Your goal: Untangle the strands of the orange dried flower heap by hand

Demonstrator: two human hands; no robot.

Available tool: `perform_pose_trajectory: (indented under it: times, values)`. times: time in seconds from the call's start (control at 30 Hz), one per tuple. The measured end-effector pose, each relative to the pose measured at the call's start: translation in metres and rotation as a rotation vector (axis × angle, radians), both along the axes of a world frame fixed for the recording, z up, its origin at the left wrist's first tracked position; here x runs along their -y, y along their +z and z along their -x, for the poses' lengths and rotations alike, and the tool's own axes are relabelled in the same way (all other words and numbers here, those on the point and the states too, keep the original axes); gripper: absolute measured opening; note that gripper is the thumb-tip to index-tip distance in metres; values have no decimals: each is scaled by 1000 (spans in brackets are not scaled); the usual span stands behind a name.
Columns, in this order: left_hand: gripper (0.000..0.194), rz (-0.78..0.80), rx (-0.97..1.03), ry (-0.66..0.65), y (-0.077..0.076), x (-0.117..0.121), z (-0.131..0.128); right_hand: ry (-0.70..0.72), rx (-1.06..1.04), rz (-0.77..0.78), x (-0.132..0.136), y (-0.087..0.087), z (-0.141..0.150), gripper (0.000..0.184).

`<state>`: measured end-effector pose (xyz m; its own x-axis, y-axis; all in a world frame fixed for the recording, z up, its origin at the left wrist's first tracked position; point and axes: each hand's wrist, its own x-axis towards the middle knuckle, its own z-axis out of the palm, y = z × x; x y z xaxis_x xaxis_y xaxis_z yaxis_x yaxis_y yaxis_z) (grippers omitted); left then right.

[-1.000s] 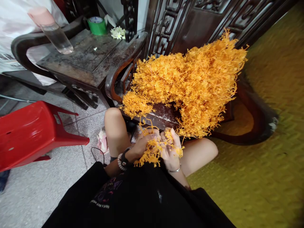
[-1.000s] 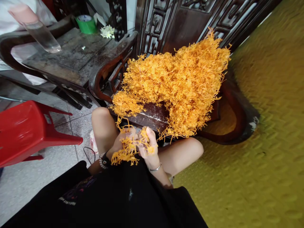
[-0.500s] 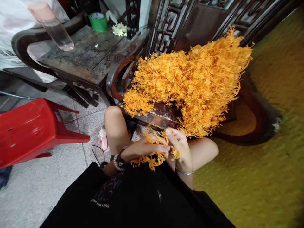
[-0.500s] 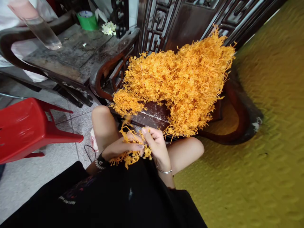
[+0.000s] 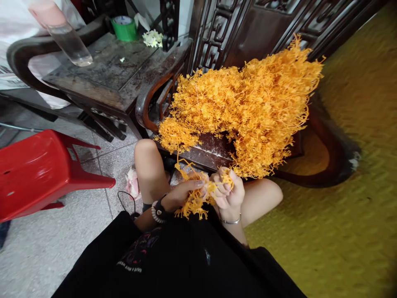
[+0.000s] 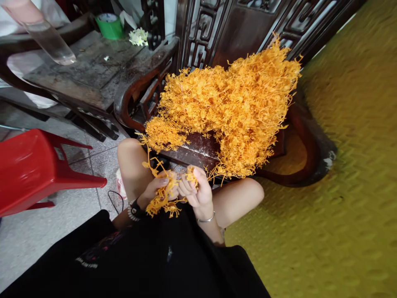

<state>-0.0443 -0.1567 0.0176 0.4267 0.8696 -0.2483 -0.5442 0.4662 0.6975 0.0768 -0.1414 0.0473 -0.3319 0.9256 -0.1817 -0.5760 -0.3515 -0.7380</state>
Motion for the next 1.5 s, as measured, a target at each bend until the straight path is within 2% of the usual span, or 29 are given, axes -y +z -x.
perform_pose_trajectory:
  times: [0.1, 0.2, 0.27, 0.37, 0.47, 0.6, 0.73, 0.83, 0.97, 1.1, 1.17, 1.23, 1.33, 1.4, 1.43, 1.5]
  values:
    - [37, -86, -25, -10, 4, -2, 3, -35, 11, -6, 0, -1, -3, 43]
    - [38, -152, -46, 0, 4, -5, 6, -38, -81, -48, 0, -4, -6, 37]
    - [40, -127, -27, 45, 2, -7, 7, -35, -174, -43, -1, -6, -8, 38]
    - [38, -49, -37, 146, -3, -9, 6, -15, -284, 42, -3, -10, -8, 36]
    - [33, -55, -111, 183, -7, -9, 7, 29, -298, 123, -4, -14, -7, 39]
    - [26, -198, -201, 184, -4, -7, 11, 103, -156, 178, -3, -16, -11, 41]
    - [25, -296, -286, 169, 2, -7, 16, 117, 82, 115, -1, -14, -18, 16]
    - [22, -339, -397, 179, 3, -6, 17, 96, 173, 65, 0, -12, -21, 16]
    - [23, -373, -510, 187, 3, -6, 16, -36, 281, -4, 1, -11, -21, 37]
    - [30, -407, -560, 124, 5, -7, 15, 27, 437, -118, 2, -5, -22, 36]
    - [31, -374, -490, 99, 5, -6, 15, 61, 472, -142, 3, -4, -23, 35]
    - [33, -320, -340, 48, 4, -3, 13, 82, 382, -113, 7, -6, -21, 36]
    - [41, -226, -86, -91, 3, 3, 8, 186, 83, -75, 16, -14, -15, 41]
    - [46, -161, 22, -165, 2, 7, 5, 256, -128, -112, 19, -16, -10, 45]
    - [50, -137, 53, -182, 3, 8, 3, 254, -233, -138, 19, -16, -9, 45]
    - [61, -104, 77, -163, 5, 9, 2, 143, -440, -185, 14, -13, -10, 41]
